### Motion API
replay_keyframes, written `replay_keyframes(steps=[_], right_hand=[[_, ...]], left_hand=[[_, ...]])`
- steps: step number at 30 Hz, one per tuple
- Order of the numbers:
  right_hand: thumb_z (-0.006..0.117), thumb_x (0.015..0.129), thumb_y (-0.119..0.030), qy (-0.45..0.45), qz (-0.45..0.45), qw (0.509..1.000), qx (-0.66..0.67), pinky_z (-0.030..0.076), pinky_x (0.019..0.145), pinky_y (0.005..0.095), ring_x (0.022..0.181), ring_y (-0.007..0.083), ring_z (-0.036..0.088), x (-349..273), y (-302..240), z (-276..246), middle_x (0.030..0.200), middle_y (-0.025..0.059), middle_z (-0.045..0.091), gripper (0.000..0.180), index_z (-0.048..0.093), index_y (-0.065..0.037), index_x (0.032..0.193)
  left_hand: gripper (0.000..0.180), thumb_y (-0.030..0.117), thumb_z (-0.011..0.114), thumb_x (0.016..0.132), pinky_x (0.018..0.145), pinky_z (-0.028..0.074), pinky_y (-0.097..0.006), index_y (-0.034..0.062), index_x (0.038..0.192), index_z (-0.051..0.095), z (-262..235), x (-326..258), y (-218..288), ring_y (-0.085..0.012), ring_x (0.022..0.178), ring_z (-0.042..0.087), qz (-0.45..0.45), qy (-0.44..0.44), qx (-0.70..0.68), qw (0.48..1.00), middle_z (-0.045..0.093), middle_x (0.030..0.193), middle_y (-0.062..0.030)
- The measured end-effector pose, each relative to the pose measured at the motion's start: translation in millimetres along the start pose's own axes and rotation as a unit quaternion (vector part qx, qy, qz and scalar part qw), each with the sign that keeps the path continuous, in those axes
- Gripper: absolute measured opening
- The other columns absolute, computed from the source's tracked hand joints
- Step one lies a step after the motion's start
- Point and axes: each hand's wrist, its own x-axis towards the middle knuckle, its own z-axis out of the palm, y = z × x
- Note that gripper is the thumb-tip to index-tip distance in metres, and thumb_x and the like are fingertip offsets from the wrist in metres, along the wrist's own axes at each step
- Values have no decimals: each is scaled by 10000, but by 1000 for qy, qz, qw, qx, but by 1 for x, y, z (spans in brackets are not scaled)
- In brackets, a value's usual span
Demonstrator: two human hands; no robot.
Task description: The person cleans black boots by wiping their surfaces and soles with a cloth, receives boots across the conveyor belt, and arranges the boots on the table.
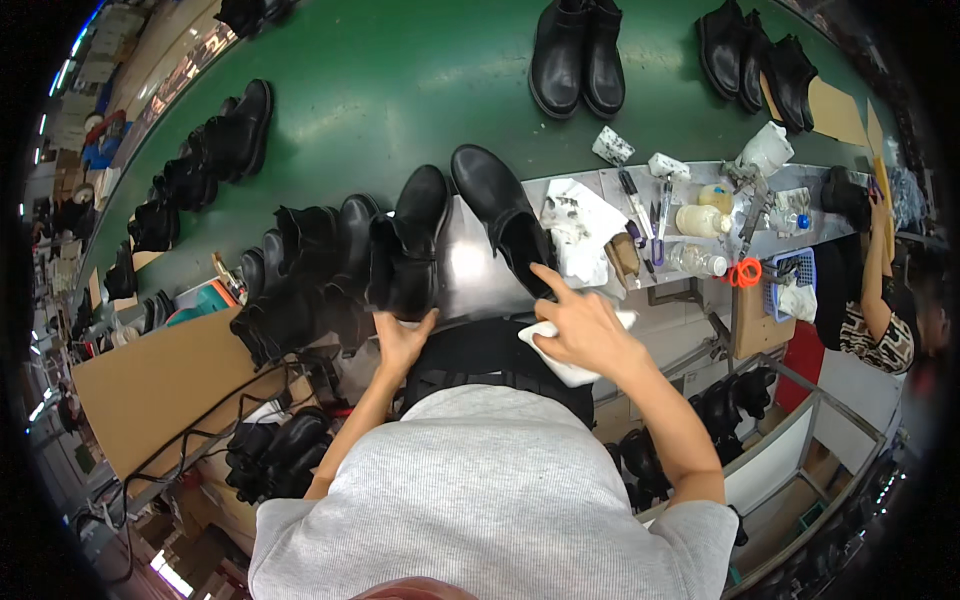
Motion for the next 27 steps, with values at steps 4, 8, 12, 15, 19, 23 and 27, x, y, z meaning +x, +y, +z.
replay_keyframes(steps=[4, 8, 12, 15, 19, 23, 27], right_hand=[[620, 768, -120, -6, -83, 996, -44, 480, 556, 407, 583, 319, 580, 22, 37, 28, 872, 84, 555, 117, 588, -10, 791], [593, 837, -138, 17, 85, 971, 221, 511, 550, 314, 636, 164, 637, 61, 65, -2, 794, 59, 648, 121, 622, -21, 851], [527, 897, -194, 20, 86, 833, 547, 515, 554, 245, 612, 128, 638, 99, 37, -71, 777, 70, 664, 251, 664, 14, 924], [513, 908, -234, 14, 66, 796, 601, 524, 575, 226, 641, 122, 634, 104, 41, -91, 808, 63, 661, 294, 650, 12, 991], [424, 938, -290, 126, -31, 709, 693, 545, 624, 245, 749, 131, 634, 87, 55, -99, 1096, 151, 614, 437, 478, 3, 1257], [423, 926, -366, 140, -45, 700, 698, 520, 583, 216, 726, 97, 620, 38, 87, -86, 1140, 164, 591, 501, 487, 15, 1246], [431, 920, -351, 153, 71, 691, 703, 522, 556, 228, 690, 114, 627, 10, 99, -57, 1044, 160, 626, 475, 526, 25, 1194]], left_hand=[[1108, 114, 804, 560, 1035, 310, -399, -20, 1422, 119, -54, -9, 45, -377, 1225, 364, -82, -102, 0, 991, 325, 1340, -251], [1088, 123, 821, 539, 1036, 308, -418, -13, 1409, 182, -82, 13, 146, -373, 1254, 322, 84, -78, -31, 993, 321, 1344, -230], [1195, 194, 862, 473, 1020, 330, -458, 47, 1426, 156, -1, 53, 138, -451, 1255, 288, 114, -100, -52, 987, 228, 1375, -274], [944, 151, 808, 528, 930, 407, -369, 17, 1343, 350, 35, 72, 138, -303, 1082, 502, 110, 29, -114, 987, 466, 1169, -180], [892, 181, 798, 549, 898, 418, -338, -76, 1294, 378, 41, 81, 150, -259, 1020, 528, 18, 97, -131, 986, 516, 1088, -165], [1077, 198, 781, 560, 925, 389, -389, -100, 1373, 140, 37, 90, 163, -330, 1056, 470, -15, 96, -110, 989, 437, 1138, -200], [1074, 193, 780, 544, 902, 403, -371, -91, 1381, 170, 41, 89, 171, -299, 1021, 487, 11, 108, -69, 992, 444, 1153, -179]])
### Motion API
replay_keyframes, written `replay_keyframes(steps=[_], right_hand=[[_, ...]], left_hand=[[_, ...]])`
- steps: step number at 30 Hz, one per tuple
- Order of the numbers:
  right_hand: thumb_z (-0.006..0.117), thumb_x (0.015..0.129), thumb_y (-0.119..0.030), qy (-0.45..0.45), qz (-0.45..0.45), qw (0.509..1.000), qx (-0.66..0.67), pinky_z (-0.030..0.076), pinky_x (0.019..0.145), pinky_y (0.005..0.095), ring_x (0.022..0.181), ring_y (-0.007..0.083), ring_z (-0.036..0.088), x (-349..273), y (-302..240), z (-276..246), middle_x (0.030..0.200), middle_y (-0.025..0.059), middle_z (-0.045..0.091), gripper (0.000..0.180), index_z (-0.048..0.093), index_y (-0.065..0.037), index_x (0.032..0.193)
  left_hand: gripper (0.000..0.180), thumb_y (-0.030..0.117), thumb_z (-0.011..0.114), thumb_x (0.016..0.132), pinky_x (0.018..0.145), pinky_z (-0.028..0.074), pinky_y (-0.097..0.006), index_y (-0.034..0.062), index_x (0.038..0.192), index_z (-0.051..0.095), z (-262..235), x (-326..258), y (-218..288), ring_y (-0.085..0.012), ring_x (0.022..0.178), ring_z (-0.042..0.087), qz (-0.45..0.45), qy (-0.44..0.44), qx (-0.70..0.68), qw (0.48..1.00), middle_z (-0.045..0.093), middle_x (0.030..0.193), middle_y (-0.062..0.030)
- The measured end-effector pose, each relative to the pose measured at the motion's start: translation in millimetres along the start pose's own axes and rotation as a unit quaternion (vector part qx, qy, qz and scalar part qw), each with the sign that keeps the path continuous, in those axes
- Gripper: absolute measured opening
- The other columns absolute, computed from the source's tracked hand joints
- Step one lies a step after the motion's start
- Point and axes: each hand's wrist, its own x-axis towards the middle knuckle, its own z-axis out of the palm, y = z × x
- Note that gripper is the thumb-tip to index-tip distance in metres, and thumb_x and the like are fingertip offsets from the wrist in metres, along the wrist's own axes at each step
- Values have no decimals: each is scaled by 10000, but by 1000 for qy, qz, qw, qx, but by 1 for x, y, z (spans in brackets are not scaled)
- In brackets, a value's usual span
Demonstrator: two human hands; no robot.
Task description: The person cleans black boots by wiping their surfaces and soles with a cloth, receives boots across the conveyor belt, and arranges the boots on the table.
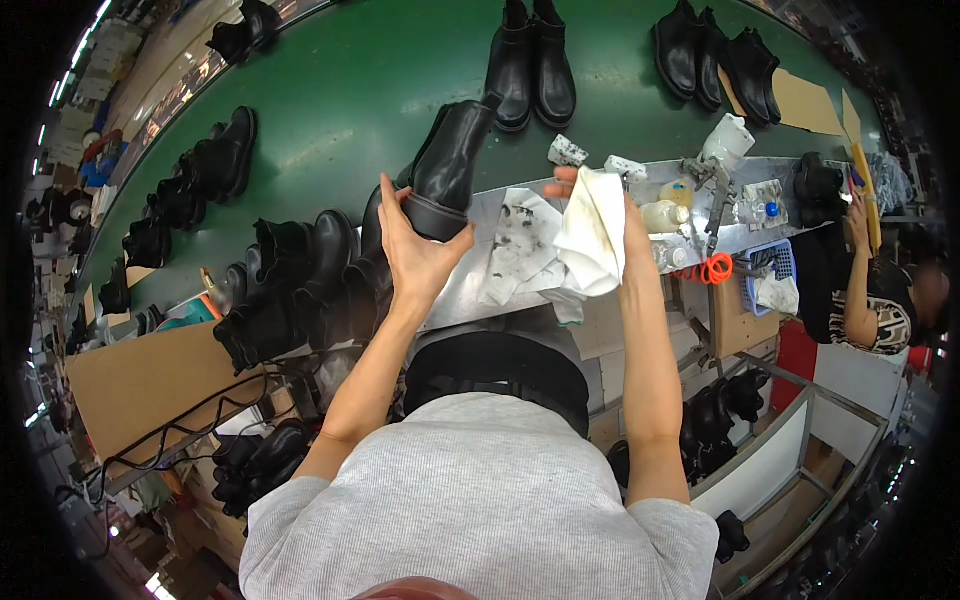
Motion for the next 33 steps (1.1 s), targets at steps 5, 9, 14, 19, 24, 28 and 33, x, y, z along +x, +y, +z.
replay_keyframes(steps=[5, 9, 14, 19, 24, 28, 33], right_hand=[[456, 910, -317, 135, 2, 974, -183, 532, 591, 270, 719, 138, 640, 0, 3, -26, 920, 127, 665, 406, 603, 9, 1102], [531, 834, -200, 245, -43, 764, -595, 516, 713, 387, 759, 267, 637, 34, -16, -53, 885, 126, 667, 287, 633, -14, 1028], [612, 736, -153, 227, -144, 498, -824, 435, 906, 435, 1066, 365, 503, 55, 28, -40, 1134, 198, 557, 391, 570, -13, 1099], [705, 670, -166, 88, 43, 612, -785, 452, 883, 434, 1059, 357, 512, 76, 76, -34, 1101, 177, 582, 456, 583, -7, 1080], [749, 667, -179, 105, 64, 691, -713, 488, 801, 360, 899, 260, 597, 50, 74, -29, 918, 114, 642, 368, 620, -4, 964], [741, 721, -123, -9, -22, 971, -239, 466, 701, 268, 754, 99, 562, -19, 45, 10, 754, 40, 610, 256, 613, 1, 905], [533, 636, 116, 223, -84, 763, -601, 448, 700, 303, 784, 217, 589, -143, 21, 18, 848, 90, 589, 242, 661, -7, 800]], left_hand=[[1064, 171, 787, 544, 925, 377, -402, -74, 1378, 173, -1, 1, 3, -348, 1048, 451, 37, -34, -2, 999, 425, 1167, -212], [938, 132, 800, 569, 878, 442, -344, -52, 1330, 284, -28, 3, 7, -256, 1017, 527, -23, -97, -124, 987, 452, 1170, -176], [759, 101, 786, 637, 832, 468, -308, 8, 1253, 353, -66, 2, -14, -196, 975, 543, -95, -194, -216, 952, 453, 1159, -123], [720, 185, 809, 663, 859, 440, -301, 23, 1213, 373, -74, -10, -31, -177, 990, 522, -65, -157, -264, 950, 467, 1130, -112], [687, 218, 748, 751, 916, 385, -299, 34, 1282, 351, -80, -5, -21, -180, 1064, 482, -96, -172, -282, 939, 480, 1140, -107], [621, 195, 657, 823, 939, 356, -284, 45, 1337, 342, -75, 1, -26, -178, 1077, 476, -93, -168, -314, 930, 472, 1188, -98], [454, 153, 465, 737, 984, 337, -320, 5, 1166, 448, -63, 11, -26, -217, 1073, 488, -82, -137, -390, 907, 495, 1185, -134]])
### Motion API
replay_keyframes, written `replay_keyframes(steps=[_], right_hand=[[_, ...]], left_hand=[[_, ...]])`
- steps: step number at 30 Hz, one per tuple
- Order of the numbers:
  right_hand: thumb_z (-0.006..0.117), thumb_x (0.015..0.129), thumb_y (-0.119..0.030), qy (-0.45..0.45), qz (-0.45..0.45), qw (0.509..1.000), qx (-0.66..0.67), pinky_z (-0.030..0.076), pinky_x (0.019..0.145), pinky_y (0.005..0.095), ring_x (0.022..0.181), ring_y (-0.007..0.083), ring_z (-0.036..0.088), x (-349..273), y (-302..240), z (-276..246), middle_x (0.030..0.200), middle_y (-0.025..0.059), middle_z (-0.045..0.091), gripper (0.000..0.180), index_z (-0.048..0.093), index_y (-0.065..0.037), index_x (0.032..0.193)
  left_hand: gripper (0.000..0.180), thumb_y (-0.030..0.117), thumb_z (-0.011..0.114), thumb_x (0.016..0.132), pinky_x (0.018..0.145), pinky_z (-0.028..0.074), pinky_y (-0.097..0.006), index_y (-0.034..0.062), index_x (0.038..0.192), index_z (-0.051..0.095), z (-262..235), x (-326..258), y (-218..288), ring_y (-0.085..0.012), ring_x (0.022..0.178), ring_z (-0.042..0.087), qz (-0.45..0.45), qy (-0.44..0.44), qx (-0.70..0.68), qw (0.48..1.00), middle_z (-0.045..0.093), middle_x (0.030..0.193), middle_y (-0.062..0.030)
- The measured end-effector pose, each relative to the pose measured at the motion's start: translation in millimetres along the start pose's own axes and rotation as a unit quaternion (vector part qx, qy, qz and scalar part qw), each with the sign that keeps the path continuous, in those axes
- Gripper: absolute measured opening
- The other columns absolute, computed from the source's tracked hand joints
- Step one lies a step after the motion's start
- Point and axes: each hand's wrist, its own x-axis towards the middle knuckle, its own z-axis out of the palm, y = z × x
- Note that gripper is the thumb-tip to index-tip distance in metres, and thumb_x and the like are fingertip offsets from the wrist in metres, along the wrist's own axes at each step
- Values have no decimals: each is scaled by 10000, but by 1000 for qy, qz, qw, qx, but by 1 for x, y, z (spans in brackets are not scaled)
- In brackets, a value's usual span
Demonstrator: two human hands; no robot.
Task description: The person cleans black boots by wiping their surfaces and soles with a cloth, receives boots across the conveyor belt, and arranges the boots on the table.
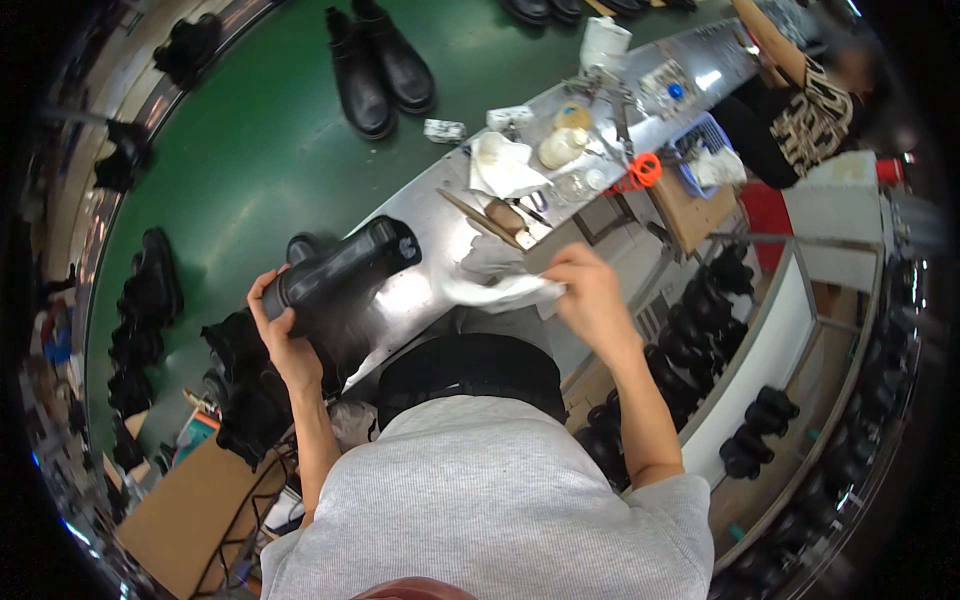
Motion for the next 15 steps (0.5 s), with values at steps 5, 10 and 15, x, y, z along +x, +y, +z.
replay_keyframes(steps=[5, 10, 15], right_hand=[[484, 779, 66, 181, 7, 965, 191, 464, 672, 300, 755, 193, 568, -52, 100, 4, 854, 56, 584, 235, 640, -24, 931], [481, 914, -120, 158, 166, 722, 652, 363, 432, 210, 506, 82, 445, -6, 154, 12, 810, 77, 597, 436, 380, -87, 1337], [505, 920, -149, 100, 236, 832, 492, 399, 494, 212, 585, 65, 508, 75, 155, 5, 837, 80, 643, 370, 471, -108, 1287]], left_hand=[[296, 207, 502, 846, 899, 399, -298, -16, 1036, 546, 21, 16, -4, -180, 941, 544, -7, 27, -6, 1000, 576, 1016, -100], [221, 112, 522, 850, 886, 393, -266, -48, 940, 646, 28, -2, -11, -153, 926, 574, 47, -55, 123, 990, 650, 969, -99], [272, 84, 517, 787, 913, 406, -295, -82, 968, 635, 47, -25, -12, -211, 971, 594, 28, -109, 103, 988, 653, 1012, -154]])
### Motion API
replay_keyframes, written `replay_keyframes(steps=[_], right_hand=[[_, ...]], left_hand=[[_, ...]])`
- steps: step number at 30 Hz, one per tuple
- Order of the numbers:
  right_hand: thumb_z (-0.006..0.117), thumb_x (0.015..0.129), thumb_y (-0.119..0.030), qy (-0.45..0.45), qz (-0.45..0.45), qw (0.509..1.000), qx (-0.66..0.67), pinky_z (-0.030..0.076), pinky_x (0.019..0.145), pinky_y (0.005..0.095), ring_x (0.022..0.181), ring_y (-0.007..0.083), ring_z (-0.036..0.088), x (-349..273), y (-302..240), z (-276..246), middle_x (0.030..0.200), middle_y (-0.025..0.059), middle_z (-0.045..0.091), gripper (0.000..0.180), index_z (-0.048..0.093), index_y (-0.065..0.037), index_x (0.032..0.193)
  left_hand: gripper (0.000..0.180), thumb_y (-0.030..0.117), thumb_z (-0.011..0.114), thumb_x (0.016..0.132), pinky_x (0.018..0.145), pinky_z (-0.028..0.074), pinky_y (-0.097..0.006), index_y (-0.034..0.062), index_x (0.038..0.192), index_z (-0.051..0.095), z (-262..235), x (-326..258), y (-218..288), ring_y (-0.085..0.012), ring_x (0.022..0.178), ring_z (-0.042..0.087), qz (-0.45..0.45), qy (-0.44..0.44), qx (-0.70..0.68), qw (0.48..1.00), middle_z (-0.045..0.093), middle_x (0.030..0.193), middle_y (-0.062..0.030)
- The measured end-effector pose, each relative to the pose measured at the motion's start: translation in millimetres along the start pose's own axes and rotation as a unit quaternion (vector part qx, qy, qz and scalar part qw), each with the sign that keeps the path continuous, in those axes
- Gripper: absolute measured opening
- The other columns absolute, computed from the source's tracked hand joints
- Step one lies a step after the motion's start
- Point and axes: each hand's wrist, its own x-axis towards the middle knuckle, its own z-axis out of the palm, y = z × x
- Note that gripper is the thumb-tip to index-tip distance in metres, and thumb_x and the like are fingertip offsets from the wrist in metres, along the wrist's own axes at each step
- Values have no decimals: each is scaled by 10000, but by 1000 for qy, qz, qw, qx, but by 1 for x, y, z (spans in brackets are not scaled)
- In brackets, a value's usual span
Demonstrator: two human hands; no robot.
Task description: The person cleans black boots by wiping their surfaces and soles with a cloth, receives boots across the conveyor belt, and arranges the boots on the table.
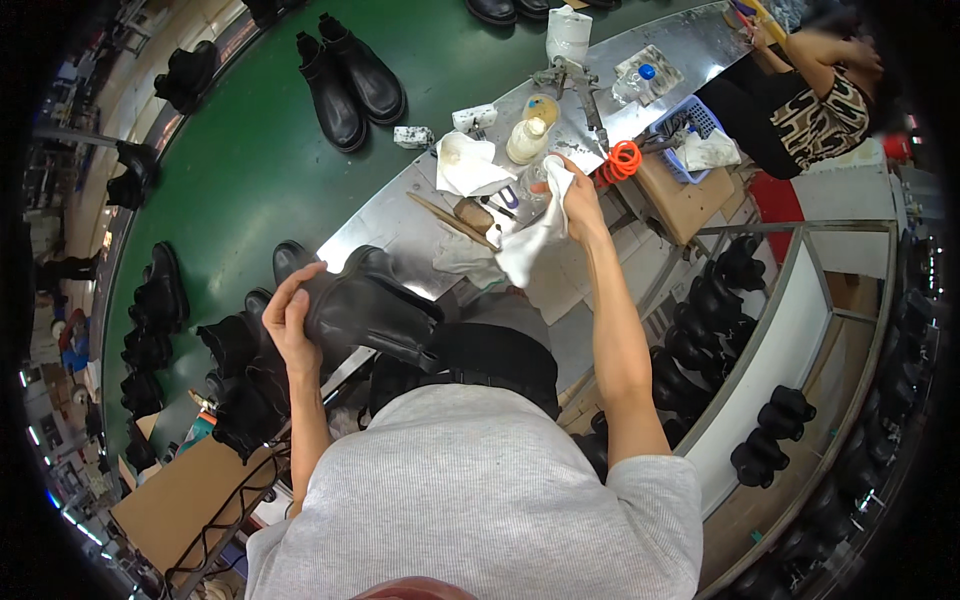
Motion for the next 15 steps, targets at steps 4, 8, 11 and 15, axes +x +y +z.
replay_keyframes(steps=[4, 8, 11, 15], right_hand=[[472, 933, -111, -19, -138, 986, -95, 432, 637, 203, 722, 75, 543, -33, 37, 6, 863, 30, 613, 355, 442, -79, 1285], [452, 921, -92, 58, -335, 905, -254, 454, 734, 278, 798, 175, 571, -75, 47, 6, 956, 95, 573, 410, 388, -66, 1325], [468, 865, -10, 107, -439, 815, -362, 430, 849, 333, 950, 264, 555, -78, 45, -7, 1077, 159, 528, 463, 373, -24, 1318], [459, 735, 106, 96, -454, 810, -358, 371, 931, 355, 1048, 335, 482, -83, 38, -13, 1132, 192, 478, 582, 364, 18, 1303]], left_hand=[[295, 76, 509, 739, 929, 402, -309, -83, 954, 633, 9, -17, -4, -233, 992, 592, 12, -3, 26, 1000, 646, 1027, -181], [310, 86, 502, 729, 929, 400, -312, -84, 956, 628, 8, -20, -6, -232, 990, 590, 10, 14, 18, 1000, 642, 1035, -181], [313, 91, 503, 733, 931, 397, -313, -85, 962, 624, 11, -17, -6, -232, 991, 589, 14, 0, 26, 1000, 641, 1037, -181], [309, 96, 504, 740, 937, 395, -319, -86, 960, 622, 13, -13, -6, -236, 992, 588, 18, -18, 36, 999, 641, 1036, -180]])
